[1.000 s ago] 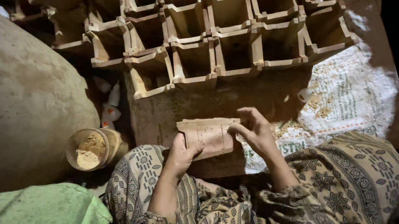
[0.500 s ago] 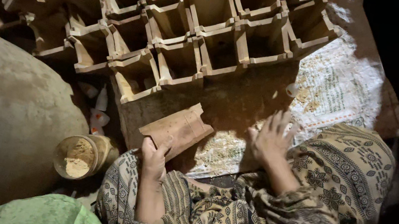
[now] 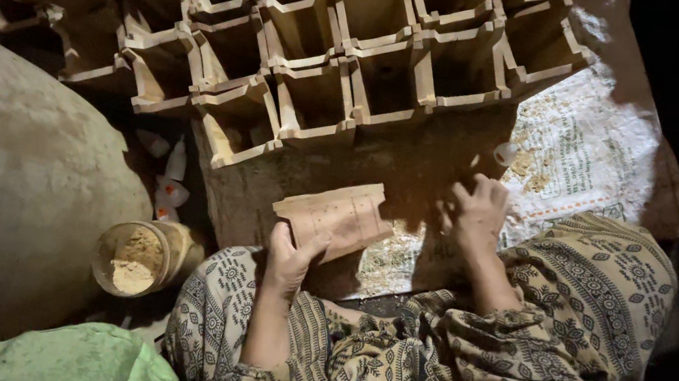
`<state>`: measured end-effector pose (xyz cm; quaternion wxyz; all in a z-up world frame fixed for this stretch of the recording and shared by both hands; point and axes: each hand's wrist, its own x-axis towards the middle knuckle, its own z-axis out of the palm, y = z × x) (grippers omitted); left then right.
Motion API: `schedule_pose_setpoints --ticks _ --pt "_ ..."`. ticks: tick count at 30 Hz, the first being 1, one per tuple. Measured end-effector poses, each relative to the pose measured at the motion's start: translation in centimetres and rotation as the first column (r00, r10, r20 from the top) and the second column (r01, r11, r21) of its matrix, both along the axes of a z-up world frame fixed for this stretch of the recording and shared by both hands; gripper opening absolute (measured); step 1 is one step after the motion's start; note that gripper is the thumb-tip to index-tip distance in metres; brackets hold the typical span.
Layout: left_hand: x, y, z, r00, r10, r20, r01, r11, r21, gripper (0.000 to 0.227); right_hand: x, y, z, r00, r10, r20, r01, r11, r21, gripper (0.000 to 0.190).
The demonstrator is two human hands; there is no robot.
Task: The person sits on the floor and assembles small wooden boxes by applying glue to the edges and pressing the pieces together. They then place the assembled boxes into a larger grid-like wooden structure.
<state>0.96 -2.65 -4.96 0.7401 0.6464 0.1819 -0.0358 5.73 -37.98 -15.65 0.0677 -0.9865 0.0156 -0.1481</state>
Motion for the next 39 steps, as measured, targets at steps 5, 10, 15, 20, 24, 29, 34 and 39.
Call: schedule_pose_setpoints --ticks 5,10,15,20,24,29,34,39 --pt "-0.2 -0.6 1.9 0.997 -0.068 -0.048 0.071 0.996 0.057 0.051 1.7 -1.5 -7.7 0.996 0.078 0.036 -0.073 0.987 -0.142 0.015" --pt "0.1 -0.9 0.1 0.986 -0.143 -0.088 0.156 0.974 0.166 0.046 1.7 -1.3 -8.4 0.996 0.091 0.015 -0.09 0.995 -0.051 0.03" --pt "0.3 -0.9 2.0 0.975 -0.166 -0.15 0.196 0.957 0.213 0.043 1.1 2.7 6.3 0.953 0.302 -0.017 -0.163 0.562 0.811 0.011" --pt "0.7 -0.6 1.5 0.967 -0.194 -0.168 0.23 0.945 0.234 0.041 -0.2 6.7 14.8 0.908 0.413 -0.073 -0.075 0.331 0.941 0.015" --pt "0.8 -1.3 3.0 0.955 -0.236 -0.177 0.279 0.918 0.281 0.042 -0.3 7.6 16.6 0.894 0.397 -0.206 0.172 0.12 0.978 0.033" --pt "0.9 -1.1 2.7 0.943 -0.278 -0.183 0.325 0.887 0.328 0.045 0.0 7.9 16.3 0.896 0.384 -0.221 0.178 0.145 0.973 0.035" --pt "0.7 -0.7 1.9 0.954 -0.247 -0.168 0.286 0.916 0.282 0.036 -0.1 8.3 16.6 0.91 0.351 -0.222 0.116 0.3 0.947 0.026" --pt "0.3 0.1 -1.3 0.956 -0.238 -0.171 0.283 0.903 0.324 0.044 0.5 8.6 14.3 0.918 0.342 -0.2 0.086 0.32 0.944 0.04"
